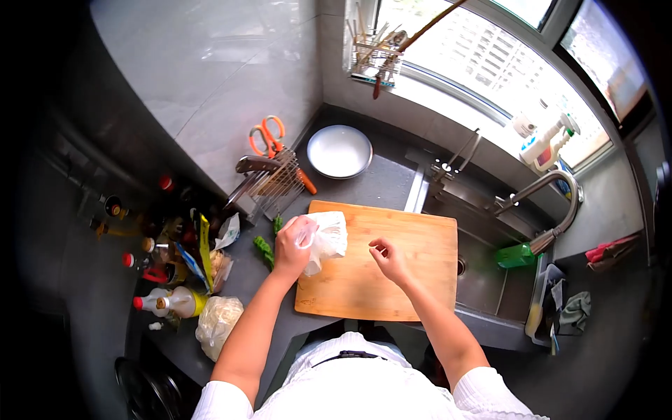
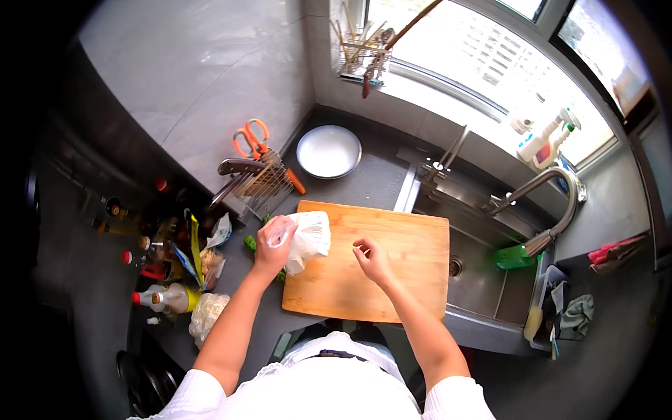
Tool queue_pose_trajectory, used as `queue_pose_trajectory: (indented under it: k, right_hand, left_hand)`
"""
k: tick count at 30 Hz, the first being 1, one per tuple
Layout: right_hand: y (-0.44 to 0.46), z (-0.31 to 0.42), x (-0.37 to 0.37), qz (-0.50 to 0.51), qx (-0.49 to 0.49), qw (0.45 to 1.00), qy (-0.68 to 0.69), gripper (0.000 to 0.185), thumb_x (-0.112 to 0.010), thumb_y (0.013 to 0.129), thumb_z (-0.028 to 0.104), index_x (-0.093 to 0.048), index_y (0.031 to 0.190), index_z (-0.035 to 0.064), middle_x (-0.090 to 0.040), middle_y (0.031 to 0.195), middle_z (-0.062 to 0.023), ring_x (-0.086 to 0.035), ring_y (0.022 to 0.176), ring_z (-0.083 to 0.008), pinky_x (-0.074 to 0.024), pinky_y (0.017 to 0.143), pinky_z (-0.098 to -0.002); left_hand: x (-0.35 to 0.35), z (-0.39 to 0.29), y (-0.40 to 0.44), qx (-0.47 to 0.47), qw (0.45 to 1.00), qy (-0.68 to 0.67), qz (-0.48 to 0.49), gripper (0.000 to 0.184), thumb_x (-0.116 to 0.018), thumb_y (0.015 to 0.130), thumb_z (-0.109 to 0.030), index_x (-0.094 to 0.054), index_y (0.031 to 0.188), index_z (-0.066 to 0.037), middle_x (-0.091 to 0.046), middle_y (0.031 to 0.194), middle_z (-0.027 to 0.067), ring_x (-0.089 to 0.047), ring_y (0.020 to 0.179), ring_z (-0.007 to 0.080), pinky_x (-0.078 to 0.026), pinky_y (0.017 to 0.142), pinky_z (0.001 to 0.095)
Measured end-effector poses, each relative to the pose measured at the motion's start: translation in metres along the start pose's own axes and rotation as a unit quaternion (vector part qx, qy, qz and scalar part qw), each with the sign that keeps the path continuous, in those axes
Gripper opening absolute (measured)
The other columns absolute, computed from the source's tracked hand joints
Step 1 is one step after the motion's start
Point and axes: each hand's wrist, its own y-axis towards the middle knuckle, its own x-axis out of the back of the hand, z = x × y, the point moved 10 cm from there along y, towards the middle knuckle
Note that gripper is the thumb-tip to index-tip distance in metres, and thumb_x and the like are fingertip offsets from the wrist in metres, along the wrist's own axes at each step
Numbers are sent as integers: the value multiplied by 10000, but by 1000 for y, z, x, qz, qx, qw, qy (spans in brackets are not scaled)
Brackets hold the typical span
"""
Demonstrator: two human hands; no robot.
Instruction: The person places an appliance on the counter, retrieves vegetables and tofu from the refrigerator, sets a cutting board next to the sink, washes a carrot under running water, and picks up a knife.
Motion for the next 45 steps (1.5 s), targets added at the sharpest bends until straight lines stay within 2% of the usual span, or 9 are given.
queue_pose_trajectory:
  k: [10, 16, 20, 24, 25, 34, 40, 42, 45]
  right_hand:
    - [-24, -34, 58, -86, -46, 995, 23, 136, -664, 856, 158, -671, 891, 27, -658, 692, -72, -595, 602, -144, -469, 576, -284]
    - [-65, -68, 116, -206, -91, 974, 2, 220, -635, 890, 215, -660, 979, 16, -668, 803, -90, -612, 683, -139, -477, 600, -276]
    - [-101, -118, 192, -379, -61, 898, -215, 381, -585, 915, 291, -579, 1192, 30, -622, 1131, -169, -584, 1075, -269, -445, 911, -338]
    - [-92, -212, 179, -146, -254, 952, 91, 607, -471, 937, 426, -441, 1338, -29, -473, 1344, -257, -447, 1265, -374, -349, 1054, -400]
    - [-91, -216, 178, -128, -278, 952, 0, 671, -456, 929, 475, -408, 1357, -40, -451, 1353, -278, -422, 1286, -376, -340, 1063, -389]
    - [-79, -193, 143, 12, -196, 976, 96, 742, -515, 913, 480, -325, 1411, -37, -474, 1355, -250, -454, 1281, -317, -344, 1061, -351]
    - [-80, -208, 201, -118, -153, 975, 108, 565, -648, 845, 285, -488, 1310, 7, -615, 1175, -211, -613, 1055, -302, -475, 904, -364]
    - [-76, -210, 232, -127, -195, 962, 145, 350, -643, 824, 131, -584, 1143, -2, -692, 865, -100, -662, 783, -196, -512, 699, -318]
    - [-64, -194, 274, -187, -129, 970, 82, 362, -616, 788, 65, -590, 1146, 16, -680, 908, -106, -653, 819, -219, -511, 722, -330]
  left_hand:
    - [-127, 25, 18, -31, 993, 45, 108, 170, -666, 805, -95, -581, 882, 31, -612, 796, 204, -610, 749, 357, -477, 673, 400]
    - [-156, -61, 9, -137, 974, 119, 135, 401, -692, 732, -115, -569, 1113, -116, -436, 1317, 133, -387, 1237, 349, -286, 1021, 459]
    - [-211, -110, -11, -217, 950, 111, 195, 444, -697, 742, -111, -567, 1166, -134, -427, 1359, 131, -354, 1294, 351, -262, 1044, 471]
    - [-260, -104, -34, -205, 938, 107, 258, 416, -680, 764, -96, -575, 1164, -136, -456, 1342, 125, -381, 1289, 343, -298, 1030, 478]
    - [-272, -97, -40, -192, 936, 111, 272, 413, -676, 767, -91, -576, 1165, -135, -466, 1334, 123, -388, 1286, 342, -306, 1027, 478]
    - [-359, -75, -60, -124, 936, 154, 292, 407, -649, 784, -91, -579, 1184, -114, -508, 1297, 120, -444, 1239, 330, -357, 1003, 453]
    - [-404, -91, -58, -119, 936, 133, 302, 380, -658, 779, -64, -606, 1154, -96, -536, 1270, 156, -505, 1165, 346, -430, 950, 415]
    - [-416, -92, -54, -125, 937, 125, 303, 388, -650, 789, -60, -602, 1171, -102, -537, 1279, 166, -524, 1145, 345, -442, 941, 405]
    - [-434, -108, -42, -135, 943, 104, 285, 416, -630, 808, -54, -583, 1217, -113, -532, 1295, 176, -529, 1149, 338, -437, 959, 398]
